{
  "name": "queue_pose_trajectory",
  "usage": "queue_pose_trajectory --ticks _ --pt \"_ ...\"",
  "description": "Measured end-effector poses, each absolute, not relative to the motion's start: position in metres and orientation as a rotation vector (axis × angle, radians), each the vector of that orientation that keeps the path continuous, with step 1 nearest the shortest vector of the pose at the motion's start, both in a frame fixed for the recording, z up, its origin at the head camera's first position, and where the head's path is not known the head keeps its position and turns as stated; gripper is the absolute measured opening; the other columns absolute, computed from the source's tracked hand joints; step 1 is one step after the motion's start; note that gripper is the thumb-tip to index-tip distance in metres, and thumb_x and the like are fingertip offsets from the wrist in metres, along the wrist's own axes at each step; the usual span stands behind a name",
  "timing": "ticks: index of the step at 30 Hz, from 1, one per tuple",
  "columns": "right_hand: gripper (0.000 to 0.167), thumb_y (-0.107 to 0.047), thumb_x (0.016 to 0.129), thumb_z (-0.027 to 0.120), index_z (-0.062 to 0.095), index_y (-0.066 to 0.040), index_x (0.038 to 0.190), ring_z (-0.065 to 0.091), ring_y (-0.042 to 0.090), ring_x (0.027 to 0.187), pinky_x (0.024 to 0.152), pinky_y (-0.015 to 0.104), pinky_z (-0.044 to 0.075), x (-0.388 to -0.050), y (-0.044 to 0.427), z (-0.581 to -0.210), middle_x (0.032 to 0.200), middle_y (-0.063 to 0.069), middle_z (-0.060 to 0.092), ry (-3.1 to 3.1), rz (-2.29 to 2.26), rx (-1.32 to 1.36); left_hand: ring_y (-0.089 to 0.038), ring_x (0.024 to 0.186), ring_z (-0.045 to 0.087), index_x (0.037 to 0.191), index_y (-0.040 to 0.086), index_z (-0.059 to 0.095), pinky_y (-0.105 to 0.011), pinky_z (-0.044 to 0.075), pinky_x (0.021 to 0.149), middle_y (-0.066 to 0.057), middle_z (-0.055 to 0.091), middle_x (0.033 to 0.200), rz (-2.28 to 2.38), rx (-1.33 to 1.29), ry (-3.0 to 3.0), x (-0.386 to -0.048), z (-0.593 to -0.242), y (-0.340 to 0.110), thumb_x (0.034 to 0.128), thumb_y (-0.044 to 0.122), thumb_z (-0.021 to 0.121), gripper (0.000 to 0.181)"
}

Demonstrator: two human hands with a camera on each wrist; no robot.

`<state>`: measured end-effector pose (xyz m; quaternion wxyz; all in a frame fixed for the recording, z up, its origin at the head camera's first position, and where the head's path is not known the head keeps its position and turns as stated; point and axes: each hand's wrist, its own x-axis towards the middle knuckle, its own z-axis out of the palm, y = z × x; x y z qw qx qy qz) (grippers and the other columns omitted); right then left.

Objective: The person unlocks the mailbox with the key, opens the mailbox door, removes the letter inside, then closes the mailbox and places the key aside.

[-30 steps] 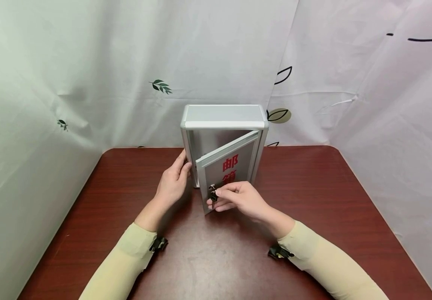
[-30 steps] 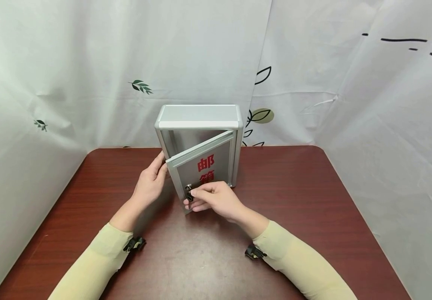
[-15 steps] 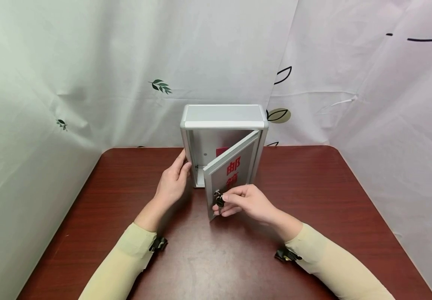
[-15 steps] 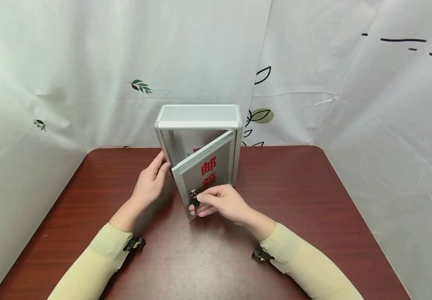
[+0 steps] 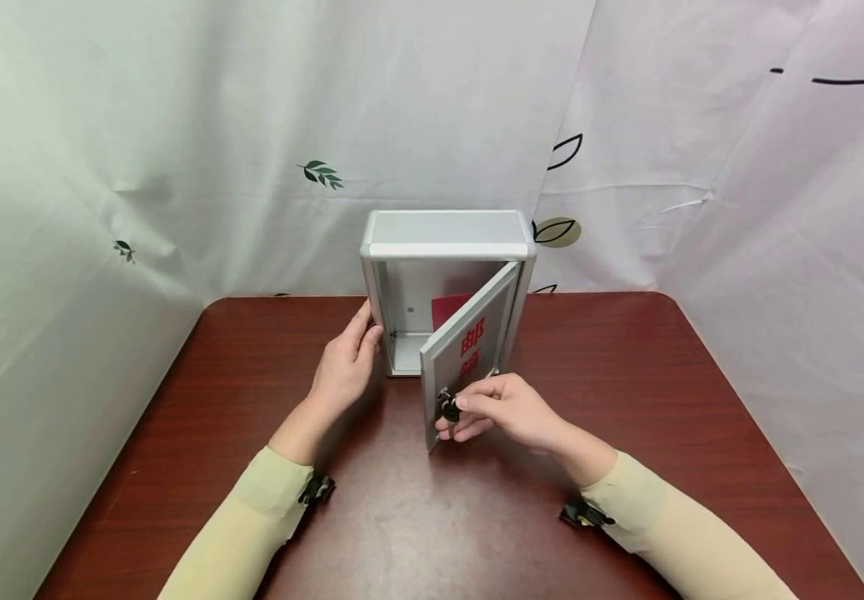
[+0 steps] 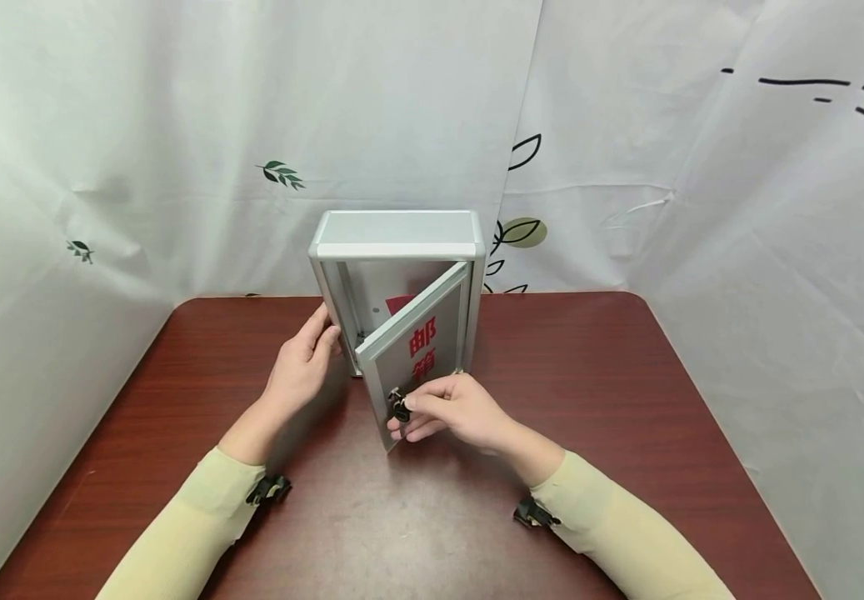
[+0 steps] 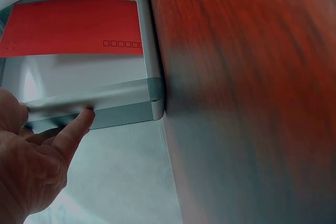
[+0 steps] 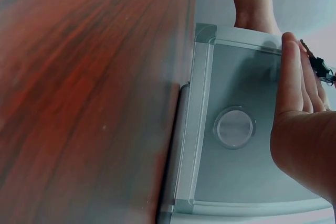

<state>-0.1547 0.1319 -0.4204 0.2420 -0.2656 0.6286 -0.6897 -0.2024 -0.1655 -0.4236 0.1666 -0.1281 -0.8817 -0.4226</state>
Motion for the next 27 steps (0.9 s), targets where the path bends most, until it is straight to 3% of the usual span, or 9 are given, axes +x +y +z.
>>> queue_pose_trajectory --ticks 9,16,22,27 --pt "0.031 -0.007 0.112 0.062 0.072 0.022 0.119 0.084 0.036 0.096 0.085 0.052 0.068 -0.154 0.143 -0.423 0.111 0.039 0.076 1.692 -1.871 -0.768 -0.031 0.097 0.074 0.173 0.018 0.044 -0.058 0.056 0.098 -0.014 0.078 0.105 -1.197 -0.367 -2.507 -0.203 -0.424 -0.166 0.1182 0.025 0.059 0.057" --pt "0.029 -0.006 0.112 0.062 0.073 0.020 0.119 0.083 0.035 0.097 0.087 0.051 0.068 -0.154 0.151 -0.423 0.110 0.035 0.078 1.689 -1.848 -0.792 -0.032 0.098 0.074 0.173 0.018 0.044 -0.059 0.056 0.098 -0.015 0.079 0.109 -1.198 -0.373 -2.504 -0.204 -0.424 -0.165 0.1181 0.025 0.059 0.057" --pt "0.028 -0.004 0.112 0.061 0.072 0.022 0.117 0.084 0.032 0.096 0.087 0.053 0.067 -0.154 0.156 -0.424 0.109 0.039 0.076 1.686 -1.839 -0.816 -0.032 0.099 0.075 0.173 0.018 0.043 -0.059 0.057 0.099 -0.016 0.079 0.120 -1.202 -0.374 -2.509 -0.204 -0.425 -0.165 0.1182 0.025 0.059 0.058" --pt "0.029 -0.004 0.112 0.061 0.072 0.022 0.118 0.084 0.033 0.096 0.087 0.053 0.067 -0.153 0.160 -0.424 0.108 0.040 0.076 1.682 -1.836 -0.816 -0.032 0.099 0.075 0.173 0.017 0.044 -0.059 0.056 0.100 -0.016 0.079 0.116 -1.196 -0.376 -2.505 -0.204 -0.425 -0.165 0.1182 0.025 0.059 0.057"
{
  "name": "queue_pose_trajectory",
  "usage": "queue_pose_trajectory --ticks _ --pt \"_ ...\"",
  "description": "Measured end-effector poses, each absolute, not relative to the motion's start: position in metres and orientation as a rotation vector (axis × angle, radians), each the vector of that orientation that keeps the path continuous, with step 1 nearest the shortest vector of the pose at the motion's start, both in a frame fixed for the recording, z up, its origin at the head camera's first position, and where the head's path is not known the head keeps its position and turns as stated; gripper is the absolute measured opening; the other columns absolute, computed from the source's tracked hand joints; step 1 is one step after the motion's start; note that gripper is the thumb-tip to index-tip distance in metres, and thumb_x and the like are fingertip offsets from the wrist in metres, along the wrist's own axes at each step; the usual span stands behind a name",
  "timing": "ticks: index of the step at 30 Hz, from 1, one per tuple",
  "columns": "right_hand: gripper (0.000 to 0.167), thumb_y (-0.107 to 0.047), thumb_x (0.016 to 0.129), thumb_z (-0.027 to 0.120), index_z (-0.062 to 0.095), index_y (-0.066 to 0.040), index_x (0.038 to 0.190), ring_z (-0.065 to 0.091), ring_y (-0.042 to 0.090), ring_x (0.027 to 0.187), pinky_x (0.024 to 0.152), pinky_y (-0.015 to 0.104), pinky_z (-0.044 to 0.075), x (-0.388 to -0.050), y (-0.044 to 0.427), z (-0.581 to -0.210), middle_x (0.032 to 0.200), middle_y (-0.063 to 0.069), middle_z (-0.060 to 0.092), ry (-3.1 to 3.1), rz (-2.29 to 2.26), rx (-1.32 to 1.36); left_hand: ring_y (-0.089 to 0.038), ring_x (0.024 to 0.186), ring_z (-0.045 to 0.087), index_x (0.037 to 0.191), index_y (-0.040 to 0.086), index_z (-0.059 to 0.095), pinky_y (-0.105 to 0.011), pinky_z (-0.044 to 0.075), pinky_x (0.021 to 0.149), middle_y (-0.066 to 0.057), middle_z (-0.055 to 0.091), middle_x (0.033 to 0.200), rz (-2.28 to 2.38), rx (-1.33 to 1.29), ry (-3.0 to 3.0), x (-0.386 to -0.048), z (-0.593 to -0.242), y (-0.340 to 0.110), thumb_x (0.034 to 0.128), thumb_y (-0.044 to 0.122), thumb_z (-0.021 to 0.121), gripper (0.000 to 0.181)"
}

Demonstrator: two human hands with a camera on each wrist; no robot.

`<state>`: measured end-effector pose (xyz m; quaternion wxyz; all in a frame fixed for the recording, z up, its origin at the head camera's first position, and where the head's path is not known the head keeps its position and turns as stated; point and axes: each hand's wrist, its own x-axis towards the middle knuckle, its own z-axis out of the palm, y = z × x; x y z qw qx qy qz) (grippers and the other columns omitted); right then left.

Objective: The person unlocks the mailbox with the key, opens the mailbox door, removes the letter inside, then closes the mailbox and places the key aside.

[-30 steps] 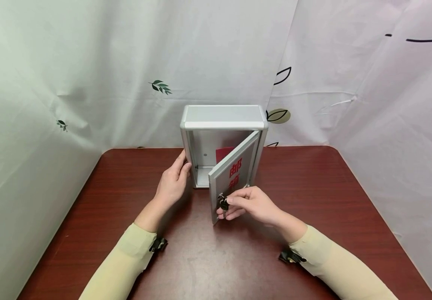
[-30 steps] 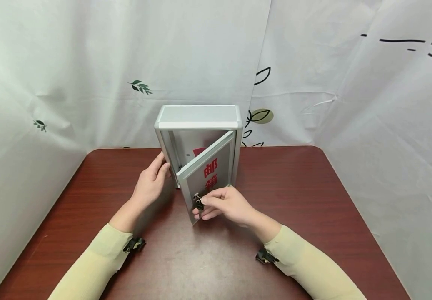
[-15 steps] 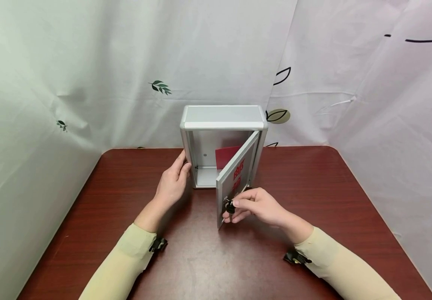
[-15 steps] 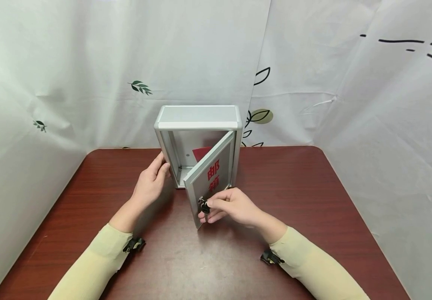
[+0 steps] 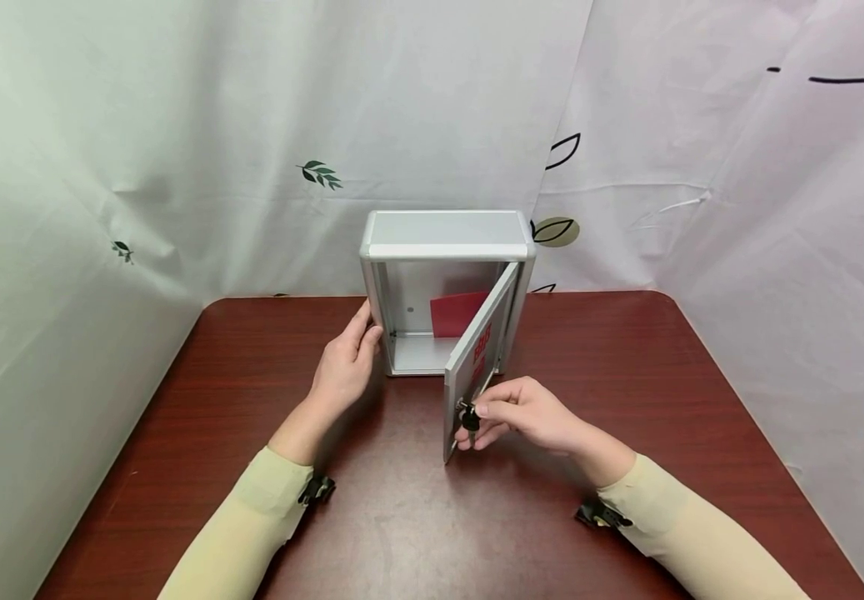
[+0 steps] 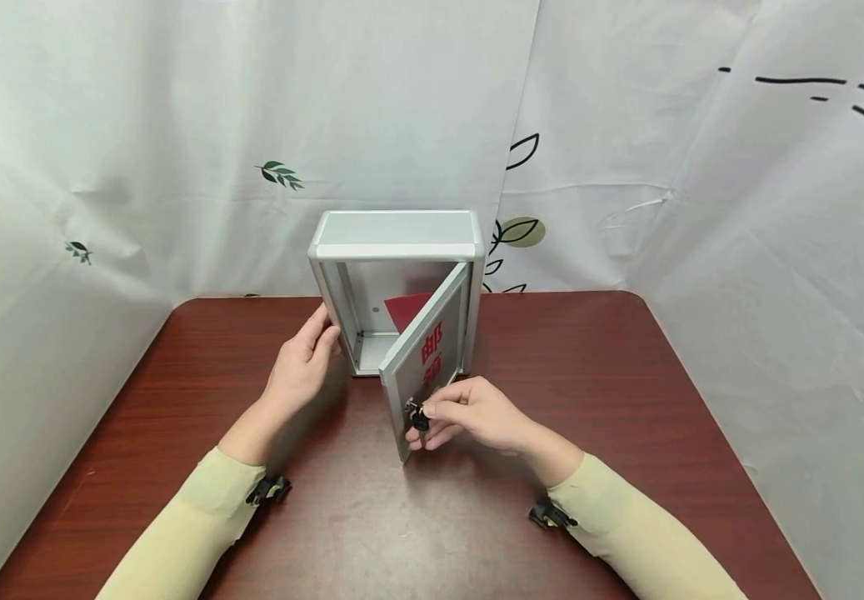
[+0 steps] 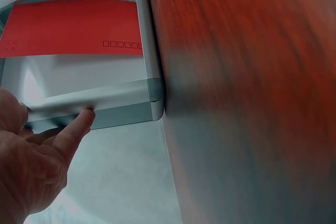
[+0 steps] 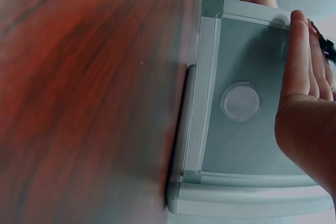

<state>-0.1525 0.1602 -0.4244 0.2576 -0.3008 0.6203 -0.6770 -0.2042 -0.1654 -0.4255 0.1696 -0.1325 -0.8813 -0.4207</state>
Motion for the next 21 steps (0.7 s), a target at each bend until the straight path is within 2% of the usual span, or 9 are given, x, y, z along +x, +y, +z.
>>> queue_pose_trajectory --ticks 6,8,14,21 --pt "0.029 -0.003 0.112 0.060 0.072 0.023 0.118 0.084 0.031 0.095 0.086 0.053 0.068 -0.151 0.165 -0.424 0.106 0.033 0.079 1.698 -1.829 -0.816 -0.032 0.100 0.076 0.173 0.017 0.043 -0.059 0.057 0.100 -0.016 0.079 0.123 -1.201 -0.376 -2.510 -0.205 -0.426 -0.166 0.1183 0.026 0.059 0.058" --pt "0.029 -0.003 0.112 0.059 0.071 0.023 0.118 0.084 0.030 0.094 0.085 0.053 0.068 -0.150 0.166 -0.424 0.105 0.035 0.078 1.701 -1.829 -0.820 -0.032 0.101 0.076 0.173 0.017 0.043 -0.059 0.057 0.101 -0.017 0.078 0.128 -1.207 -0.375 -2.512 -0.204 -0.426 -0.165 0.1185 0.026 0.059 0.058" --pt "0.031 -0.002 0.112 0.057 0.070 0.025 0.118 0.083 0.029 0.094 0.084 0.050 0.068 -0.150 0.172 -0.425 0.105 0.043 0.074 1.683 -1.822 -0.846 -0.032 0.101 0.076 0.174 0.018 0.042 -0.059 0.057 0.101 -0.016 0.077 0.129 -1.219 -0.372 -2.519 -0.204 -0.425 -0.165 0.1185 0.026 0.059 0.058" --pt "0.029 0.000 0.112 0.055 0.072 0.022 0.121 0.083 0.031 0.096 0.084 0.050 0.068 -0.152 0.179 -0.427 0.105 0.037 0.077 1.666 -1.813 -0.904 -0.033 0.100 0.077 0.173 0.017 0.044 -0.058 0.057 0.102 -0.017 0.076 0.136 -1.233 -0.372 -2.509 -0.203 -0.425 -0.165 0.1181 0.025 0.060 0.058"
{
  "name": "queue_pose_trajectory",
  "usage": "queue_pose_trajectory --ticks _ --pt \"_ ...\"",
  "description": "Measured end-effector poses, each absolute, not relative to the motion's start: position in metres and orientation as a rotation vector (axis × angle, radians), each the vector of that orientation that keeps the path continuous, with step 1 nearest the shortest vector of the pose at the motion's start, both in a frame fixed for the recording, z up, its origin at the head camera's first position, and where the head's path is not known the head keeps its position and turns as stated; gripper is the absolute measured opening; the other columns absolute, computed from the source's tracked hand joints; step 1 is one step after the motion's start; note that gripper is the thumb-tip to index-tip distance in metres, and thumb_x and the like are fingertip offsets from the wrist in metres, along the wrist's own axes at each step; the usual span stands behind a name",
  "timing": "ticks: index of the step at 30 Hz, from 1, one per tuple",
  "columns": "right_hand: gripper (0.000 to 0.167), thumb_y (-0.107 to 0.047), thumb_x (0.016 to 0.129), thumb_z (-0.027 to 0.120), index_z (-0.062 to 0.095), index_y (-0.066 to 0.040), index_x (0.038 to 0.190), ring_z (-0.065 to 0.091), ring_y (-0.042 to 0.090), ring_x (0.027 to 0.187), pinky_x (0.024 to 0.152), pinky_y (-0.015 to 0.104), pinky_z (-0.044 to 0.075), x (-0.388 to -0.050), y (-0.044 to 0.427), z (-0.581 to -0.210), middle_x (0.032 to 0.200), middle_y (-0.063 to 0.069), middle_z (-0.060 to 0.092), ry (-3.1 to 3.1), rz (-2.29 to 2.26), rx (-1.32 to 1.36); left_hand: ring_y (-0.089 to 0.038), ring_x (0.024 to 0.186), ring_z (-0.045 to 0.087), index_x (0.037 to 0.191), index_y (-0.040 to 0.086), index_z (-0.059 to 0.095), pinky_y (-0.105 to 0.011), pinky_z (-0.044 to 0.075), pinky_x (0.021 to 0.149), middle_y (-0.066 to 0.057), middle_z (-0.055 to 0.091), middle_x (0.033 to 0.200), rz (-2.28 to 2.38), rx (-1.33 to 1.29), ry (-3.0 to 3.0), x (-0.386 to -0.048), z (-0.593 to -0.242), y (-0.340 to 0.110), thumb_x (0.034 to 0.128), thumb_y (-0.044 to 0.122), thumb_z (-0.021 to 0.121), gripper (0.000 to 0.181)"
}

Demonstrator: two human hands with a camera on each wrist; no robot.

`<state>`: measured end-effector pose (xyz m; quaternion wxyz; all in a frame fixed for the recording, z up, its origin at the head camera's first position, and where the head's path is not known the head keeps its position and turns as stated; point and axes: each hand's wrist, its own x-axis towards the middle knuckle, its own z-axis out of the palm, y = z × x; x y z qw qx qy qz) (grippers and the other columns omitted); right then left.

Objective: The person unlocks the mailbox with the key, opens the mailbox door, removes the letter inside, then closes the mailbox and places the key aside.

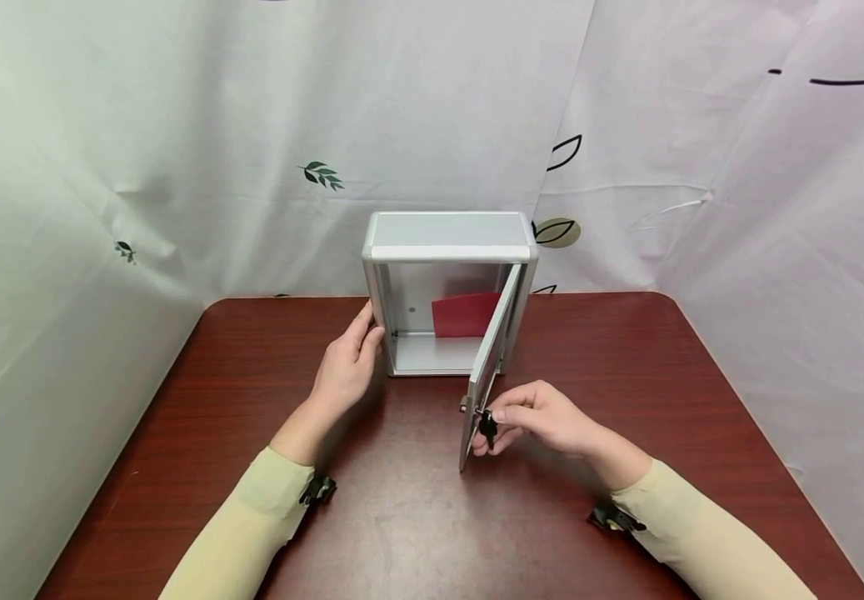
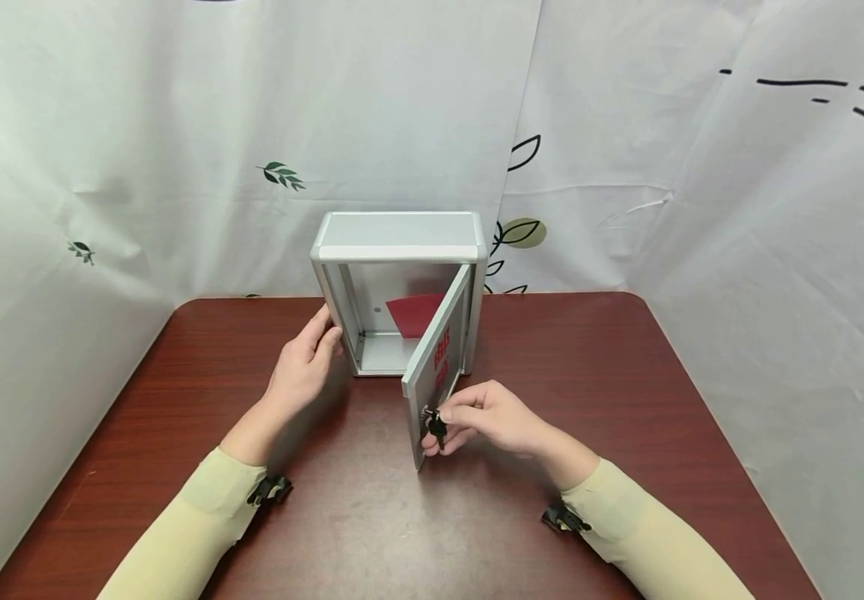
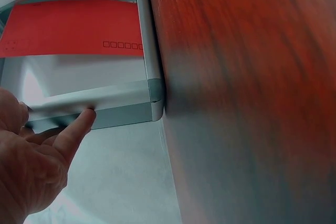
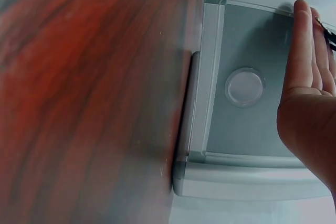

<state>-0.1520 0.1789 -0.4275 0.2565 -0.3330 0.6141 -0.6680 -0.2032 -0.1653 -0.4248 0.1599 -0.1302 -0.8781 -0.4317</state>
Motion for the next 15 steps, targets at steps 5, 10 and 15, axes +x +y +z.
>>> queue_pose_trajectory --ticks 5,10,15 --pt "0.028 0.003 0.110 0.054 0.071 0.023 0.121 0.083 0.031 0.095 0.084 0.050 0.068 -0.152 0.183 -0.427 0.104 0.037 0.077 1.659 -1.810 -0.927 -0.033 0.099 0.078 0.173 0.016 0.045 -0.058 0.057 0.102 -0.017 0.076 0.137 -1.236 -0.372 -2.504 -0.203 -0.424 -0.165 0.1177 0.024 0.060 0.058" --pt "0.028 0.005 0.110 0.053 0.070 0.024 0.123 0.083 0.033 0.096 0.085 0.052 0.068 -0.154 0.188 -0.427 0.106 0.038 0.077 1.645 -1.791 -0.963 -0.033 0.100 0.079 0.172 0.015 0.045 -0.058 0.059 0.101 -0.018 0.075 0.139 -1.249 -0.371 -2.505 -0.203 -0.424 -0.165 0.1178 0.024 0.060 0.057" --pt "0.029 0.004 0.111 0.053 0.069 0.025 0.121 0.083 0.032 0.097 0.084 0.053 0.068 -0.155 0.193 -0.426 0.107 0.039 0.076 1.631 -1.768 -0.983 -0.034 0.104 0.080 0.172 0.015 0.046 -0.057 0.059 0.103 -0.017 0.068 0.151 -1.271 -0.366 -2.504 -0.203 -0.424 -0.165 0.1179 0.023 0.060 0.056"
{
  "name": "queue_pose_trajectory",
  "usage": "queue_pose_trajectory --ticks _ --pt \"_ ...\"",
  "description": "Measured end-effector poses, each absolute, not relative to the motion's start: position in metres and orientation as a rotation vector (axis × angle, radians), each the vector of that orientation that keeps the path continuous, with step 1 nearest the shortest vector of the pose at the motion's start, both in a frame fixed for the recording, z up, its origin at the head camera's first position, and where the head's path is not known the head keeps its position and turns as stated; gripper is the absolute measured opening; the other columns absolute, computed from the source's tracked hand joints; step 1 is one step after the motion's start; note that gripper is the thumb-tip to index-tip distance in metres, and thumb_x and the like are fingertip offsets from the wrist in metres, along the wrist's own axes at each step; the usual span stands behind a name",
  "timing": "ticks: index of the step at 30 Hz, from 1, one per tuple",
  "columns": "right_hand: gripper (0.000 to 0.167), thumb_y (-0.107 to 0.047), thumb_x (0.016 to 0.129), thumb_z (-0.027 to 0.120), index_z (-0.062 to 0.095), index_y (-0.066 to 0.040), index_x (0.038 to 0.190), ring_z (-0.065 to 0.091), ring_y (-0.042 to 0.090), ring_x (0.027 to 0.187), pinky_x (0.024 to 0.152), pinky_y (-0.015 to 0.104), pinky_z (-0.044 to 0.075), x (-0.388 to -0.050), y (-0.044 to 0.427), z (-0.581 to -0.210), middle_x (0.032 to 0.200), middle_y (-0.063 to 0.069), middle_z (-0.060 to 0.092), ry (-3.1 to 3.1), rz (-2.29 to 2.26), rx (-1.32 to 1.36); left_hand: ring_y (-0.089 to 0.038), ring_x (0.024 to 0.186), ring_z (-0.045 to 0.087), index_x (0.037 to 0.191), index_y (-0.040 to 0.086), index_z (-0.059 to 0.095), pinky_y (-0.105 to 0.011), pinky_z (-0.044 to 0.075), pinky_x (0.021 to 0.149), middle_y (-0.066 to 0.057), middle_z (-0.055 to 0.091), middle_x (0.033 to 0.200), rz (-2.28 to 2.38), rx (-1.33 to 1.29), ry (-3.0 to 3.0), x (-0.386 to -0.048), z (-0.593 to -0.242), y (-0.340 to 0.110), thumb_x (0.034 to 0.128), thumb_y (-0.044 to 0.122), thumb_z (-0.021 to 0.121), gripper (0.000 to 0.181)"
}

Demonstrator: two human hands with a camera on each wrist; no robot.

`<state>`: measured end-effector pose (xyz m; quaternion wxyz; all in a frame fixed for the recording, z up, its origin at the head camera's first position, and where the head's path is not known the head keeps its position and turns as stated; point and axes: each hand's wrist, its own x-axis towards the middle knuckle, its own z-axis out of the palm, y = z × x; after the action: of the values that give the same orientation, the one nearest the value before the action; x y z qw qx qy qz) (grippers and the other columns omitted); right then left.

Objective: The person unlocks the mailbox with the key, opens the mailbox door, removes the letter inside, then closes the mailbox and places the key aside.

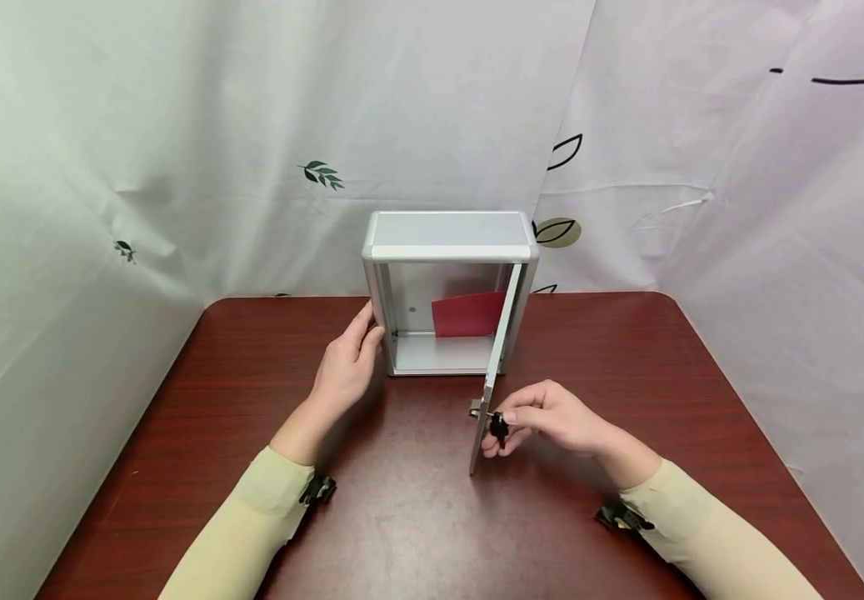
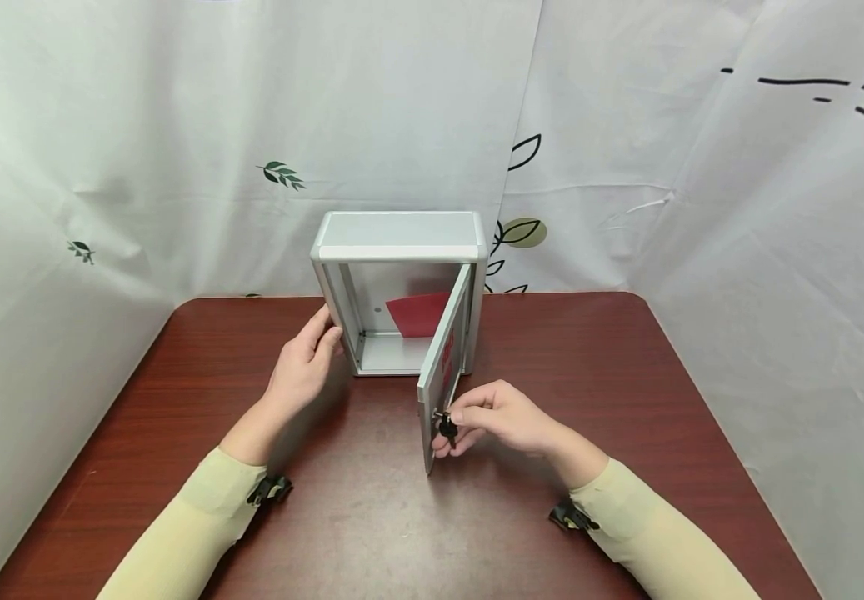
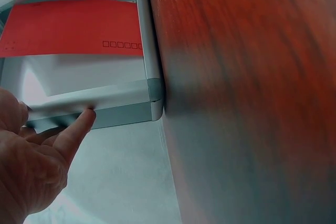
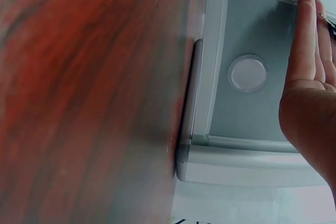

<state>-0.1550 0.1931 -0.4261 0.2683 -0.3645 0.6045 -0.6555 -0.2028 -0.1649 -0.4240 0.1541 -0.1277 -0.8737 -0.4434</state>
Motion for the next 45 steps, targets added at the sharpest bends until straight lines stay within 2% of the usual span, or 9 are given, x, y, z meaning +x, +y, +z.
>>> queue_pose_trajectory --ticks 13,21,28,37,41,45 --pt "0.028 0.004 0.111 0.052 0.070 0.024 0.117 0.083 0.030 0.097 0.082 0.048 0.069 -0.157 0.203 -0.428 0.106 0.029 0.080 1.603 -1.757 -0.996 -0.034 0.102 0.080 0.170 0.013 0.048 -0.057 0.059 0.102 -0.018 0.070 0.148 -1.253 -0.380 -2.492 -0.203 -0.425 -0.165 0.1175 0.022 0.061 0.055" --pt "0.027 0.007 0.111 0.050 0.069 0.024 0.118 0.083 0.031 0.097 0.081 0.048 0.069 -0.159 0.207 -0.427 0.104 0.032 0.079 1.571 -1.759 -1.040 -0.034 0.106 0.080 0.171 0.014 0.047 -0.058 0.057 0.106 -0.016 0.068 0.152 -1.252 -0.372 -2.503 -0.203 -0.425 -0.166 0.1179 0.025 0.060 0.056" --pt "0.027 0.009 0.110 0.048 0.070 0.023 0.116 0.082 0.037 0.094 0.081 0.048 0.069 -0.162 0.213 -0.428 0.102 0.036 0.076 1.535 -1.754 -1.093 -0.035 0.110 0.080 0.171 0.013 0.047 -0.058 0.057 0.107 -0.016 0.064 0.157 -1.263 -0.379 -2.503 -0.203 -0.424 -0.165 0.1183 0.023 0.059 0.055" --pt "0.026 0.011 0.108 0.048 0.070 0.025 0.112 0.083 0.028 0.095 0.079 0.048 0.069 -0.165 0.220 -0.429 0.099 0.033 0.078 1.573 -1.736 -1.108 -0.036 0.111 0.080 0.171 0.012 0.047 -0.057 0.059 0.105 -0.018 0.063 0.158 -1.282 -0.380 -2.497 -0.203 -0.423 -0.164 0.1183 0.022 0.059 0.055" --pt "0.027 0.009 0.109 0.048 0.069 0.026 0.109 0.083 0.030 0.097 0.080 0.047 0.069 -0.165 0.222 -0.427 0.097 0.037 0.076 1.583 -1.724 -1.107 -0.036 0.111 0.080 0.171 0.012 0.047 -0.057 0.059 0.106 -0.018 0.062 0.158 -1.279 -0.383 -2.496 -0.203 -0.423 -0.164 0.1183 0.023 0.059 0.055" --pt "0.026 0.007 0.108 0.050 0.071 0.023 0.107 0.083 0.030 0.095 0.080 0.047 0.069 -0.165 0.223 -0.427 0.096 0.035 0.076 1.599 -1.722 -1.082 -0.035 0.110 0.080 0.170 0.012 0.047 -0.057 0.059 0.105 -0.018 0.064 0.157 -1.283 -0.386 -2.491 -0.203 -0.424 -0.165 0.1181 0.023 0.059 0.055"
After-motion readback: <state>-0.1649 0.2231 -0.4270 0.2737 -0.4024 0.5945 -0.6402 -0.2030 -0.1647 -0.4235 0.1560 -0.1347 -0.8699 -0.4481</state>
